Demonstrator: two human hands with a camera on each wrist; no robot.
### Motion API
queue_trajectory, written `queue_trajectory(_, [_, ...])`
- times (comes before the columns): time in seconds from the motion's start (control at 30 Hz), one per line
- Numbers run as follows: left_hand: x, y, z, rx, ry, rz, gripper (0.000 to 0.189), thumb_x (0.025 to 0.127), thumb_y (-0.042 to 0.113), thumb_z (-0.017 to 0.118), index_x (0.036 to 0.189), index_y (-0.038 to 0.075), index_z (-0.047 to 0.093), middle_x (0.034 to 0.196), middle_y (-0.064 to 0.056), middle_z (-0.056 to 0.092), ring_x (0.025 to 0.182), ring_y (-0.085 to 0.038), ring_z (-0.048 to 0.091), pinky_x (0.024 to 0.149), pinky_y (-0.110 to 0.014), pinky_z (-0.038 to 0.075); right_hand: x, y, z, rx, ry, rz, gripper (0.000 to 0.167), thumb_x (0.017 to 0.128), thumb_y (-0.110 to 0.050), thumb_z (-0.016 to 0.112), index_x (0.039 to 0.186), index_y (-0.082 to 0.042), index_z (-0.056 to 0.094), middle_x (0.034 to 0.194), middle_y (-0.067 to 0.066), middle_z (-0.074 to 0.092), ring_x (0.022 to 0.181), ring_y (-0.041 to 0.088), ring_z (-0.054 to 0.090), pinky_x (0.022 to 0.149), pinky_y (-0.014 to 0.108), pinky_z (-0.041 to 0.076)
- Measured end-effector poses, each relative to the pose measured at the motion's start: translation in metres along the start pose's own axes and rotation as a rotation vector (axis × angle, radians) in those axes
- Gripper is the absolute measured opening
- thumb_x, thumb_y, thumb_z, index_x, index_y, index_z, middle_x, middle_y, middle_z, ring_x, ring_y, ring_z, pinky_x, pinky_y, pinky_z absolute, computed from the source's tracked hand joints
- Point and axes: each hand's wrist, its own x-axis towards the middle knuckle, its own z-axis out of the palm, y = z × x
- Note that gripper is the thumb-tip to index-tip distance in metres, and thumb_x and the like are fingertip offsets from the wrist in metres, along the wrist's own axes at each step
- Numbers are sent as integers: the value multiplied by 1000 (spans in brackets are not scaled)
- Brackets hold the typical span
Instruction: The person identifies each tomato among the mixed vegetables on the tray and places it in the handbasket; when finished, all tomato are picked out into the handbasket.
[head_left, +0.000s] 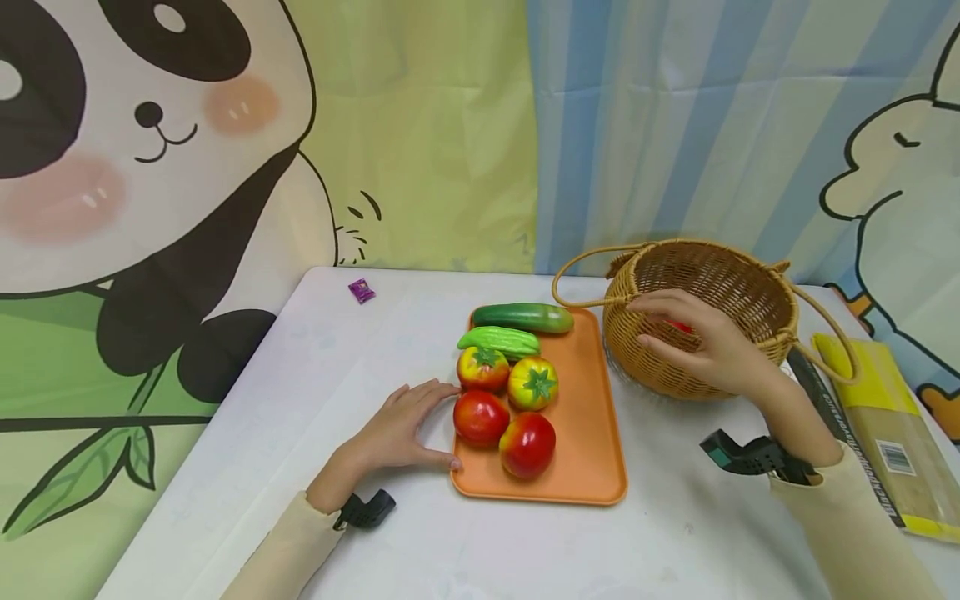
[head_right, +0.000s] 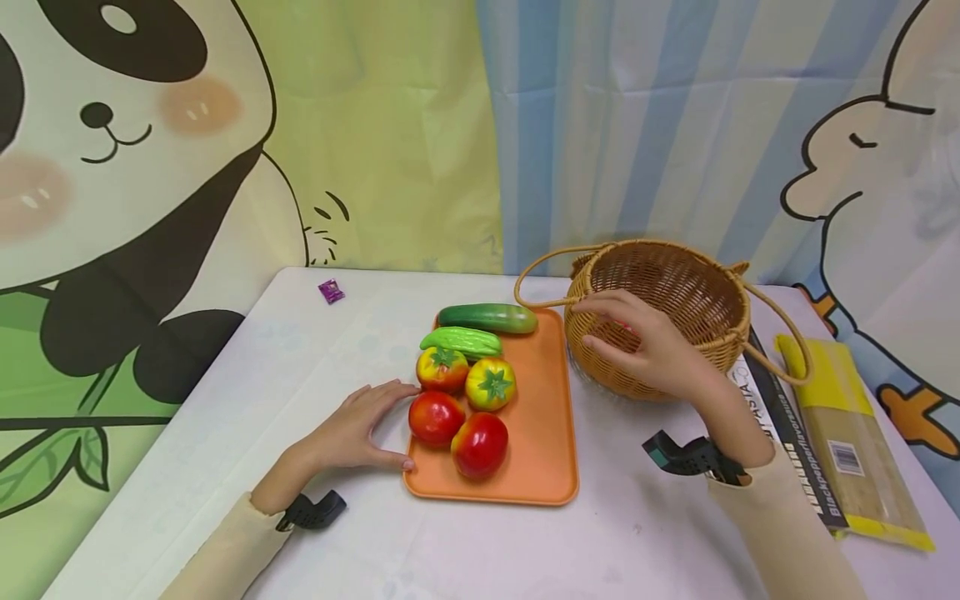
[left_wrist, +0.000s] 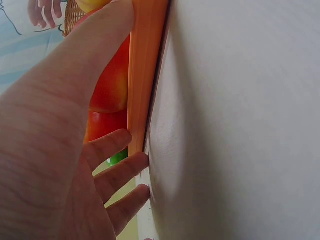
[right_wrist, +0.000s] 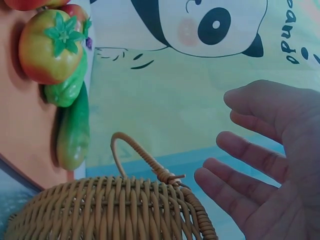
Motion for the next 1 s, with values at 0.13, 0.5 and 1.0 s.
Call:
queue_trajectory(0.13, [0, 0, 0, 4, 0, -4, 100, 65, 72, 74, 147, 24, 41, 152, -1, 41, 144, -25, 29, 118, -58, 12, -3, 0, 5, 28, 0, -34, 47, 76, 11, 75, 121, 1, 63, 122, 13, 60, 113, 5, 56, 94, 14, 45])
queue_trajectory(0.5, [0, 0, 1, 13, -2, -1, 100, 66, 73, 73, 148, 25, 40, 153, 0, 40, 145, -25, 28, 118, -58, 11, -11, -6, 14, 26, -25, -15, 54, 72, 11, 77, 122, -6, 65, 122, 8, 62, 114, 9, 54, 98, 12, 39])
queue_trajectory(1.0, [0, 0, 0, -3, -7, 5, 99, 67, 71, 74, 147, 24, 41, 152, -1, 40, 145, -26, 28, 118, -58, 11, -21, -11, 39, 70, -132, 1, 50, 76, 12, 74, 123, -5, 63, 121, 6, 60, 115, 11, 54, 100, 11, 40])
